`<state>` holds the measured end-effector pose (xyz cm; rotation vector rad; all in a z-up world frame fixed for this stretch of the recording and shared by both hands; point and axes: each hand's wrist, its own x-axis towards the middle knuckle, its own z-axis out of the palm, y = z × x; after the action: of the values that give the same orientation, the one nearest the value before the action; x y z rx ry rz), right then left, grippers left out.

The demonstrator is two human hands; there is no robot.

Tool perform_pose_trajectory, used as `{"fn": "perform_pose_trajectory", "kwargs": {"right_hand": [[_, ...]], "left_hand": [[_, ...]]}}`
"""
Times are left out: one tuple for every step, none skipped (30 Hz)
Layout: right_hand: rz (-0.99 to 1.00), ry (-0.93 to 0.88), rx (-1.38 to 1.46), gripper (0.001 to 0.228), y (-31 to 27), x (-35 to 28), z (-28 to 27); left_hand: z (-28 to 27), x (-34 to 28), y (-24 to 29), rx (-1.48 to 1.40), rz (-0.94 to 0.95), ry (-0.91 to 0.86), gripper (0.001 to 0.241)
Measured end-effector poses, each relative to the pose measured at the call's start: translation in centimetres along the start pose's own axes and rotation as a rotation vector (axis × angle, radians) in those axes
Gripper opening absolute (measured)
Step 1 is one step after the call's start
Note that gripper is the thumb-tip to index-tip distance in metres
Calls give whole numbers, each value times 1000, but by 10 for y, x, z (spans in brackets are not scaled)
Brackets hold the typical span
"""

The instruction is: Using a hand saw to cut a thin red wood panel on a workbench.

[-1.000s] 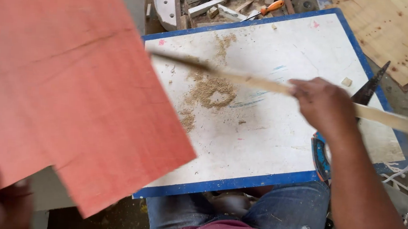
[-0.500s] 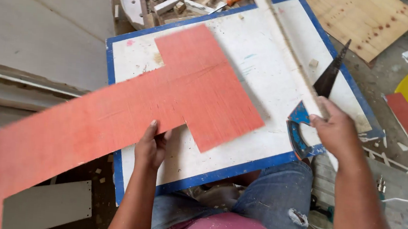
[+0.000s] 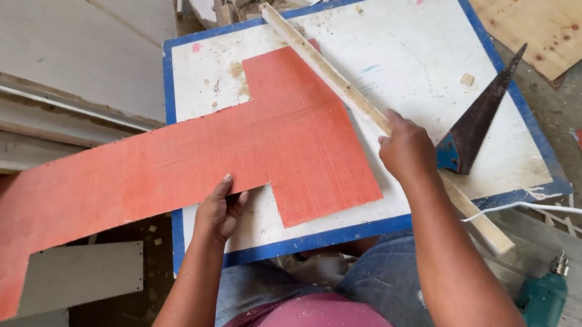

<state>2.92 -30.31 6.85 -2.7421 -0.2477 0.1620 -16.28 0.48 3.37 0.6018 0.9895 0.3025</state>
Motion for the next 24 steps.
{"fn": "perform_pose_trajectory", "kwargs": {"right_hand": [[4,-3,-1,58,1,3,4],[-52,62,61,54,3,6,8],[-106,130,121,52,5,9,11],[-99,129,118,52,6,-1,5],[-170,233,132,50,4,-10,0],[-242,336,146,48,2,-19,-4],[-238,334,147,48,4,-31,11],[-352,388,100,40,5,-42,25],[-467,442,50,32,8,-53,39],[-464,440,48,32,-4,-70,38],[-559,305,68,36,-16,-88,38],[-652,169,88,41,-27,-107,37],[-646,169,89,41,-25,-111,43],[-590,154,-3,48,-22,-115,50],[-530,135,-90,56,-19,-121,57],[-522,130,-87,56,-16,-123,61],[-508,101,-99,56,-12,-124,64],[-493,71,-110,56,-8,-125,67],[-483,69,-112,56,-8,-126,67],[-479,49,-102,57,-8,-127,66],[-484,28,-93,58,-10,-127,66],[-482,26,-95,58,-10,-128,65],[-466,-4,-80,57,-11,-127,62],[-450,-33,-66,55,-12,-127,60]], "left_hand": [[-2,2,0,3,-4,2,43],[-4,4,-1,17,-8,9,45],[-5,6,-2,33,-13,14,47],[-6,8,-3,37,-19,13,47],[-9,11,-2,85,-33,10,47],[-12,13,-1,133,-48,8,46],[-17,17,-2,137,-50,10,46],[-21,20,-3,166,-59,6,49],[-24,24,-5,193,-70,-1,52],[-28,29,-5,195,-73,-1,52],[-32,35,-7,184,-93,-5,52],[-36,40,-9,172,-114,-9,53],[-40,43,-11,177,-117,-10,53],[-44,46,-13,82,-143,-32,60],[-50,48,-16,-10,-171,-50,67],[-42,16,-9,-2,-175,-47,67],[-31,-16,-5,61,-183,-59,67],[-20,-47,1,124,-191,-71,68],[-2,-66,0,130,-199,-73,68],[16,-86,1,414,-60,-99,66],[33,-106,2,690,87,-124,67],[31,-91,-14,689,84,-124,67],[31,-75,-30,1041,514,-321,53],[30,-60,-45,1369,963,-523,41]]}}
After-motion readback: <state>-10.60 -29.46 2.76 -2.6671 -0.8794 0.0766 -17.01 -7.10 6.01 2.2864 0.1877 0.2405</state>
